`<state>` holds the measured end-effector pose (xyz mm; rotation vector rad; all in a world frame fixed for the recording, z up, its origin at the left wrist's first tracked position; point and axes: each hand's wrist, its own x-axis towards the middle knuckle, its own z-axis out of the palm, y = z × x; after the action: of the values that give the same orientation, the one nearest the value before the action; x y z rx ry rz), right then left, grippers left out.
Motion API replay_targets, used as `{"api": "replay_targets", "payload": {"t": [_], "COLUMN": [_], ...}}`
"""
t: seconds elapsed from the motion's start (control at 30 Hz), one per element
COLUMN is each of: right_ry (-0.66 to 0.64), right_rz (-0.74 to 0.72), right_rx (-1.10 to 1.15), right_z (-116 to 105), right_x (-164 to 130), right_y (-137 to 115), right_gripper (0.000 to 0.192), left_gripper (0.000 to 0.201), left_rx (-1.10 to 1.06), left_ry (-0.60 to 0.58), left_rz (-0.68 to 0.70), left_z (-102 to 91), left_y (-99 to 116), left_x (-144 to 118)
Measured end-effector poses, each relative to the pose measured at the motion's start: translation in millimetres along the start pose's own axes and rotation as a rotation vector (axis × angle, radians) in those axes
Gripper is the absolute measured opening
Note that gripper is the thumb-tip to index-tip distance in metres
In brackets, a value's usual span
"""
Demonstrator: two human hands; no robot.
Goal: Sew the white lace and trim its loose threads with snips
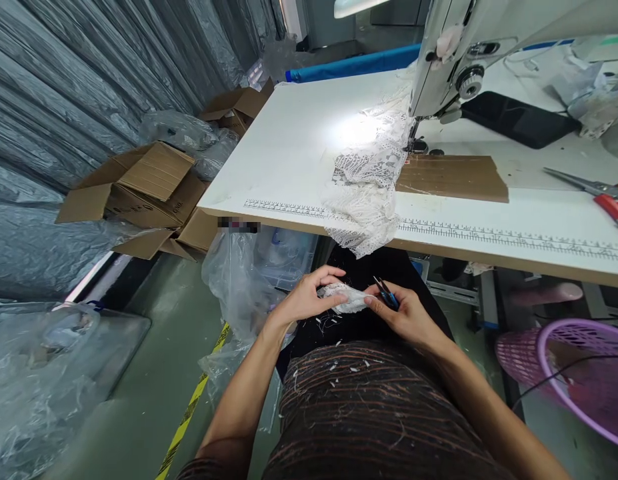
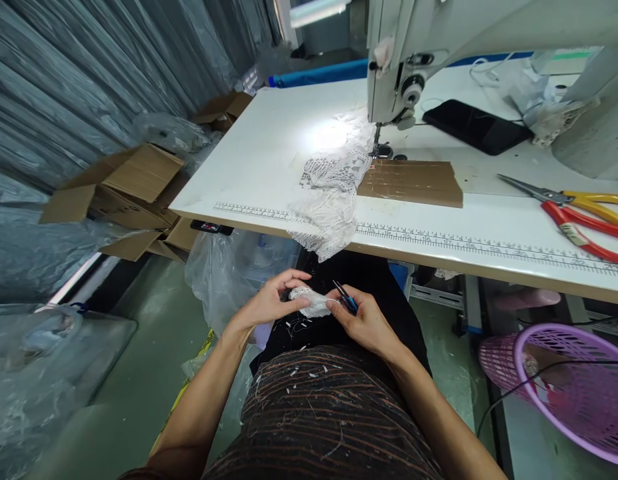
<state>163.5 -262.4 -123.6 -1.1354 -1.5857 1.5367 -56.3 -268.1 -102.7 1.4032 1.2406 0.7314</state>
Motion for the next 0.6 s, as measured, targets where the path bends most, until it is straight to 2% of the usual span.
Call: {"api": "replay_targets", "payload": {"t": [0.1, 0.2, 0.3, 0.43, 0.53, 0.6], "right_ry": [0.0, 0.053, 0.147, 0.307, 0.365, 0.404], "right_rz": [0.039, 0.092, 0.058, -0.062, -0.158, -0.236], "right_rx": [0.092, 0.15, 0.039, -0.183, -0.216, -0.229], "right_z": [0.3, 4.1, 7.7, 6.3, 1.6, -1.5], "right_x": [2.8, 11.1, 21.7, 24.4, 18.2, 14.7], "right_y": [-0.4, 9.7, 21.2, 17.4, -0.2, -14.4], "right_gripper": [0.035, 0.041, 0.042, 0.032, 0.029, 0.029], "left_gripper": [0.03, 0.034, 0.044, 0.035, 0.02, 0.018], "left_rx": [0.028, -0.119, -0.152, 0.108, 0.168, 0.162], "left_ry": [-0.088, -0.091, 0.069, 0.281, 0.37, 0.436], "left_rz": [-0.047, -0.088, -0.076, 0.074, 0.22, 0.305], "left_z": [-1.9, -7.7, -14.0, -16.5, -11.5, -4.9], "left_y": [-10.2, -22.5, -34.2, -39.0, -27.2, -11.8], "left_x": [-2.3, -1.3, 7.2, 20.2, 22.9, 24.0]}}
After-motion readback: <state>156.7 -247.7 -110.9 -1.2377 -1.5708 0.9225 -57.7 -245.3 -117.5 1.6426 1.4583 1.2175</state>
